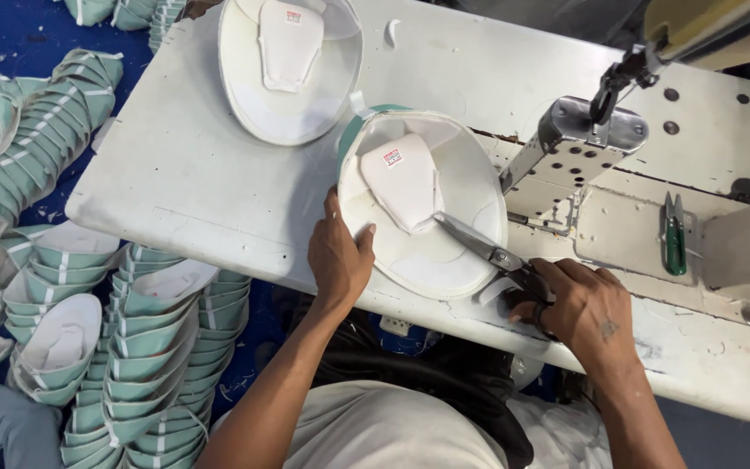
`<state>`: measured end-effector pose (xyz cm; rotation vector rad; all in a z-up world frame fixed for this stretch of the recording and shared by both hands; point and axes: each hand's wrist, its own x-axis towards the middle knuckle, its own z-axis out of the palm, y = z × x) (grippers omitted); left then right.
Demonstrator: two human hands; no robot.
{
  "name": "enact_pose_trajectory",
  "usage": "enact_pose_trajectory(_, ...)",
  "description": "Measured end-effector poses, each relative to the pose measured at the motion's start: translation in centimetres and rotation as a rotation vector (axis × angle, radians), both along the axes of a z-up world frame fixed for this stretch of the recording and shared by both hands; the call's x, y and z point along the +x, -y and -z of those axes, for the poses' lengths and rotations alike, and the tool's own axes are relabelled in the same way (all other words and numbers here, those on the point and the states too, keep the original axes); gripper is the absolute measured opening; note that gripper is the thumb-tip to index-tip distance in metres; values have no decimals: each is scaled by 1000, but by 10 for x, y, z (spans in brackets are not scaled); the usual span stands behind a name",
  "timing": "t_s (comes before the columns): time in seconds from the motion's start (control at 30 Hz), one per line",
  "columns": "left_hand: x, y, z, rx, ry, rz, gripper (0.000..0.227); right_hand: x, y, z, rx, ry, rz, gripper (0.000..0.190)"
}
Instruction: The person sews the upper part of a shoe using a sewing machine, then trims excess threads with scissors. The process is repeated for multiple shoes, with the person handling each shoe individually and cutting threads after sewing.
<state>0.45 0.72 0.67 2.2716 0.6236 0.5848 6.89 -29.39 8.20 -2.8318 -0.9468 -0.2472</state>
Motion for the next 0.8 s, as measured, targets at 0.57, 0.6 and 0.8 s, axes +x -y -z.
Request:
enact_pose_trajectory(0.57, 1, -2, 6, -4, -11, 16, 86, 18, 7, 9, -92, 38, -58, 60)
enact_pose_trajectory(0.6, 1, -2, 6, -4, -12, 17, 86, 18, 7, 10, -92, 38, -56, 60)
enact_pose_trajectory(0.8, 1, -2, 2, 4, -32, 4, 87, 15, 9, 14, -204, -32, 11, 45)
